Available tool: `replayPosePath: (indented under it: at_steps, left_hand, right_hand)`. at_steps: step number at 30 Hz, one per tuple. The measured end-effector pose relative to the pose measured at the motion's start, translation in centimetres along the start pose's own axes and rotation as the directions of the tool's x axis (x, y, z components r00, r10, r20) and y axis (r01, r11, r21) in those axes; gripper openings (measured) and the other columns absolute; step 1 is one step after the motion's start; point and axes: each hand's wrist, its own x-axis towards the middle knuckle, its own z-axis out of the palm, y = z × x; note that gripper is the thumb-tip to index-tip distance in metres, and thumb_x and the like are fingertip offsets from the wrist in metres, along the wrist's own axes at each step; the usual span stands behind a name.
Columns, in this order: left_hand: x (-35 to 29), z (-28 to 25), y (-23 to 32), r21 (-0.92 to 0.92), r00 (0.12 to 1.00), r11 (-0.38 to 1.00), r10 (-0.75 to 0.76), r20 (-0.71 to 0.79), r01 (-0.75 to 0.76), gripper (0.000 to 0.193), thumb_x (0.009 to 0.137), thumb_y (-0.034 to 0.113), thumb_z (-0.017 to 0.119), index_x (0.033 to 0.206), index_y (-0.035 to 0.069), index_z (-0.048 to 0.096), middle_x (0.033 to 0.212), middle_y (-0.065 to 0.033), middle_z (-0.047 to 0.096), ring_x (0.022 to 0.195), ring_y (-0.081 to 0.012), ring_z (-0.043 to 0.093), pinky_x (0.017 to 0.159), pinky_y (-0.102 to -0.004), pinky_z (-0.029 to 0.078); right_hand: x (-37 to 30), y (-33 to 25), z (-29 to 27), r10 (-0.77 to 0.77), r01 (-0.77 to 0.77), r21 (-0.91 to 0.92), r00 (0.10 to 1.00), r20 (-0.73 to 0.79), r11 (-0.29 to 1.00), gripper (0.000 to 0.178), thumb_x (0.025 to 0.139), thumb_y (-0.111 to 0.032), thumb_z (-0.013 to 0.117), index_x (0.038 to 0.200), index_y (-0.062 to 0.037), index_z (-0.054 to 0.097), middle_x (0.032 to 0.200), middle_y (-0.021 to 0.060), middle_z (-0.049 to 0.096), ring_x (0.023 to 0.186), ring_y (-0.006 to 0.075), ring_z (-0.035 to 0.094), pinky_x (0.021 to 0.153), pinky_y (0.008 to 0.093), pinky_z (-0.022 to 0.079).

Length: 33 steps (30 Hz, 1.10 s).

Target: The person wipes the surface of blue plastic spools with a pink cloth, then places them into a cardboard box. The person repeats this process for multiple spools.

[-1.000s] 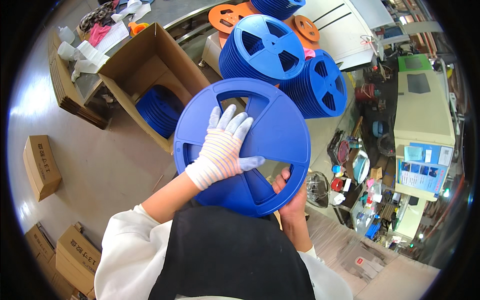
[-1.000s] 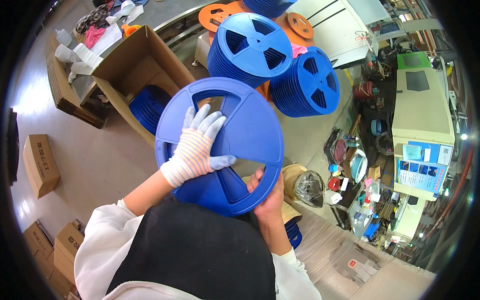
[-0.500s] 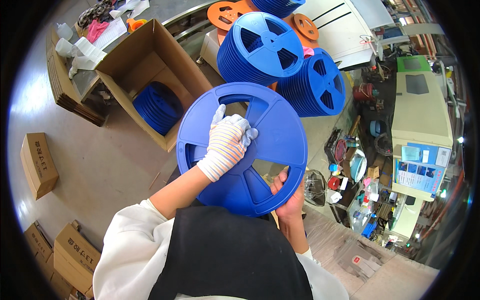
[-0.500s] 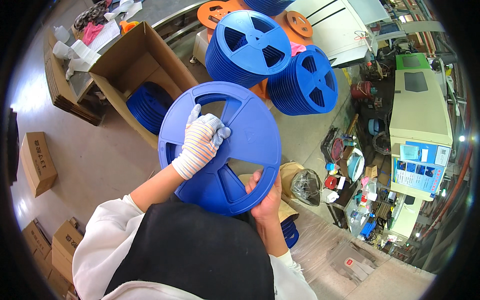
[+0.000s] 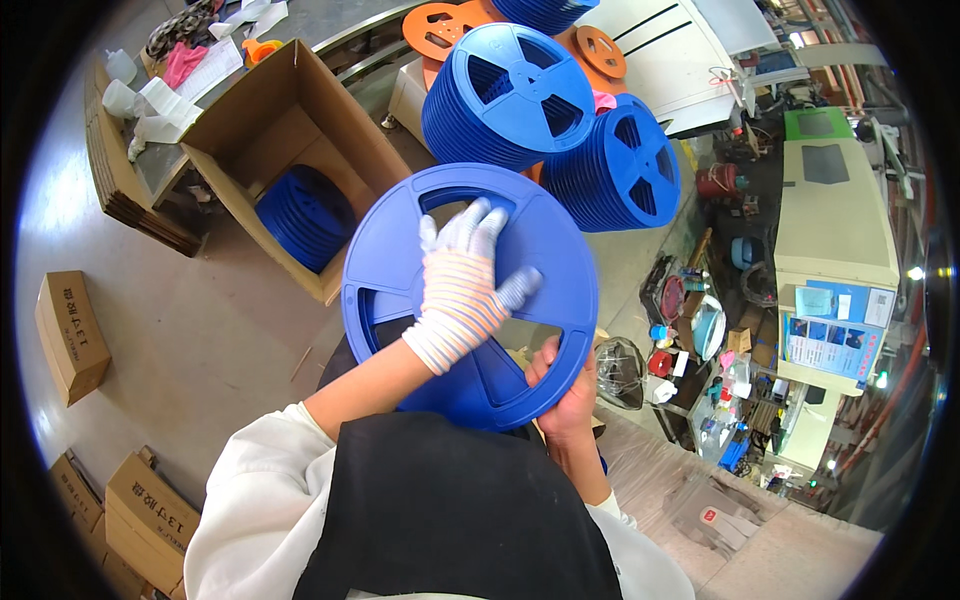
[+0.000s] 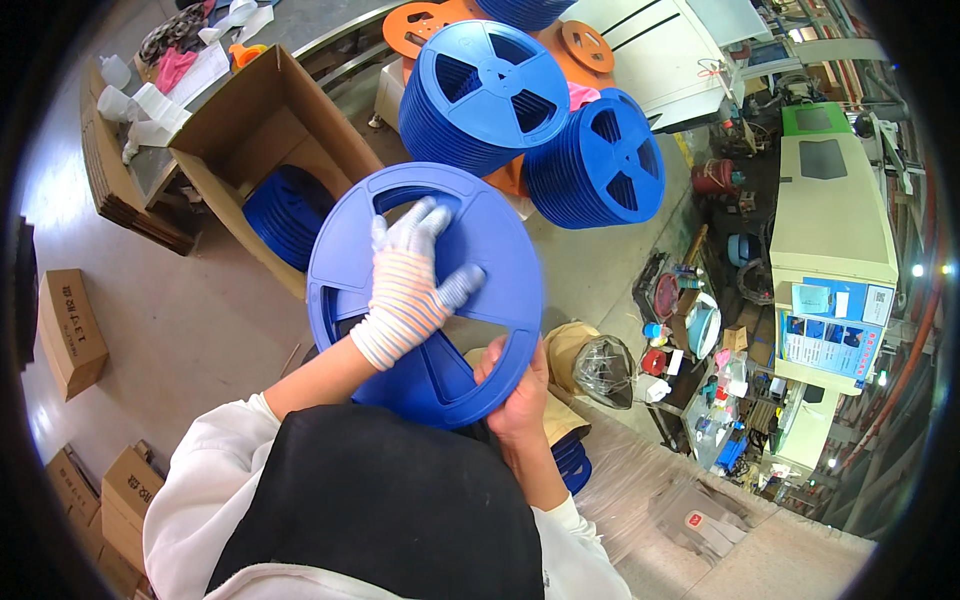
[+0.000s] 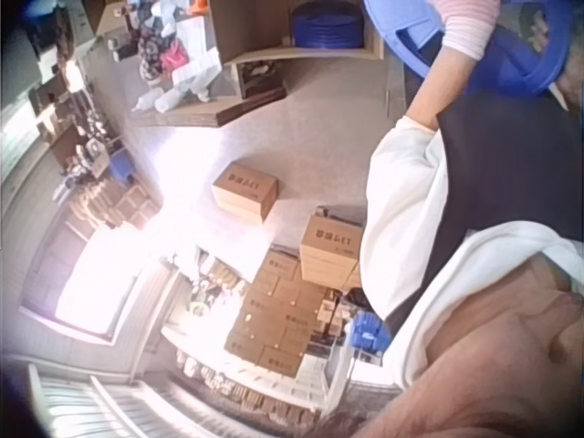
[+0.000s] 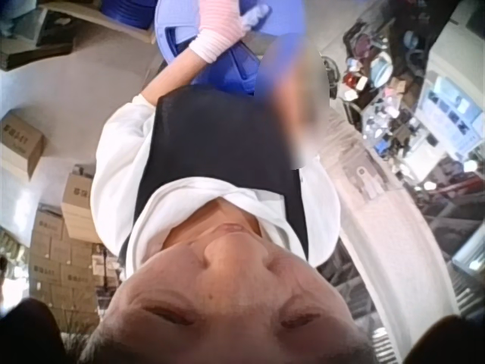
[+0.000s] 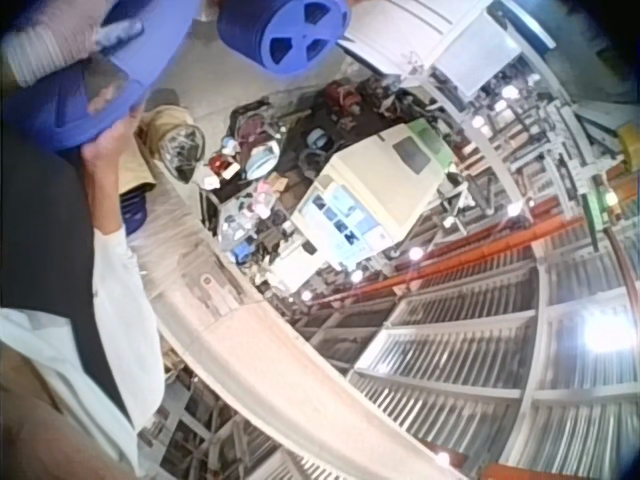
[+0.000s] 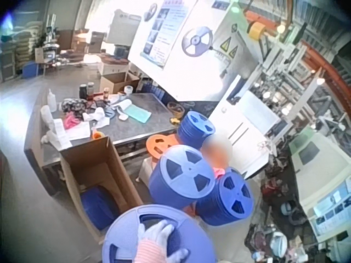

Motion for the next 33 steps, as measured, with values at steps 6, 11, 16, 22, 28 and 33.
replayPosePath:
  at_steps: [6, 11, 16, 22, 28, 33]
  left_hand:
    - [-2.7, -1.1, 3.4, -0.118, 0.828, 0.921, 0.386, 0.406, -0.372, 0.065, 0.088, 0.036, 0.059, 0.146, 0.011, 0.044, 0.153, -0.0144, 0.041, 0.142, -0.0324, 0.037, 0.117, -0.0557, 0.02]
    - [-1.7, -1.3, 0.0, 0.122, 0.882, 0.94, 0.248, 0.401, -0.32, 0.058, 0.088, 0.037, 0.06, 0.142, 0.016, 0.053, 0.15, -0.0141, 0.044, 0.139, -0.0391, 0.038, 0.112, -0.0653, 0.021]
    - [-1.7, -0.4, 2.5, -0.075, 0.855, 0.934, 0.351, 0.382, -0.35, 0.056, 0.089, 0.043, 0.058, 0.142, 0.027, 0.053, 0.152, -0.0182, 0.039, 0.142, -0.0453, 0.03, 0.114, -0.066, 0.014]
    - [-3.6, -2.4, -1.6, 0.165, 0.892, 0.939, 0.215, 0.398, -0.3, 0.055, 0.087, 0.04, 0.06, 0.142, 0.035, 0.053, 0.155, -0.0221, 0.031, 0.141, -0.0518, 0.025, 0.112, -0.0693, 0.015]
    - [-0.6, -2.1, 0.8, 0.04, 0.881, 0.931, 0.328, 0.34, -0.362, 0.057, 0.085, 0.052, 0.062, 0.138, 0.034, 0.055, 0.151, -0.0219, 0.036, 0.139, -0.0525, 0.029, 0.11, -0.0705, 0.02]
    - [-2.0, -4.2, -0.2, 0.054, 0.856, 0.936, 0.293, 0.425, -0.347, 0.051, 0.087, 0.045, 0.062, 0.137, 0.036, 0.056, 0.153, -0.0212, 0.035, 0.139, -0.0533, 0.029, 0.11, -0.0703, 0.02]
  right_hand:
    - [0.0, 0.0, 4.4, -0.026, -0.011, -0.086, 0.911, -0.412, 0.996, 0.015, 0.098, -0.012, 0.055, 0.113, -0.0099, 0.055, 0.085, 0.0057, 0.057, 0.064, 0.014, 0.05, 0.057, 0.0304, 0.043]
    - [-0.4, -0.3, 0.2, 0.025, -0.027, -0.05, 0.999, -0.027, 0.998, 0.01, 0.099, -0.013, 0.054, 0.108, -0.0096, 0.055, 0.081, 0.0048, 0.055, 0.064, 0.0133, 0.049, 0.056, 0.0283, 0.043]
    - [-0.3, 0.1, 1.6, 0.034, -0.045, -0.05, 0.979, -0.199, 0.998, 0.01, 0.099, -0.013, 0.053, 0.107, -0.0092, 0.055, 0.08, 0.0047, 0.055, 0.062, 0.014, 0.049, 0.055, 0.0287, 0.042]
    - [-0.3, -0.1, 0.6, 0.026, -0.031, -0.077, 0.997, -0.073, 0.997, 0.008, 0.098, -0.012, 0.053, 0.105, -0.0084, 0.054, 0.081, 0.0059, 0.055, 0.063, 0.0145, 0.049, 0.055, 0.0289, 0.042]
    - [0.2, 0.1, 1.5, 0.021, -0.023, -0.076, 0.999, -0.032, 0.997, 0.005, 0.099, -0.012, 0.052, 0.101, -0.0081, 0.053, 0.083, 0.0064, 0.054, 0.062, 0.015, 0.048, 0.055, 0.0293, 0.042]
    - [-0.1, -0.3, 1.2, 0.035, -0.033, -0.066, 0.999, 0.03, 0.997, 0.004, 0.098, -0.012, 0.052, 0.098, -0.0075, 0.053, 0.081, 0.0065, 0.053, 0.062, 0.0146, 0.046, 0.055, 0.0296, 0.04]
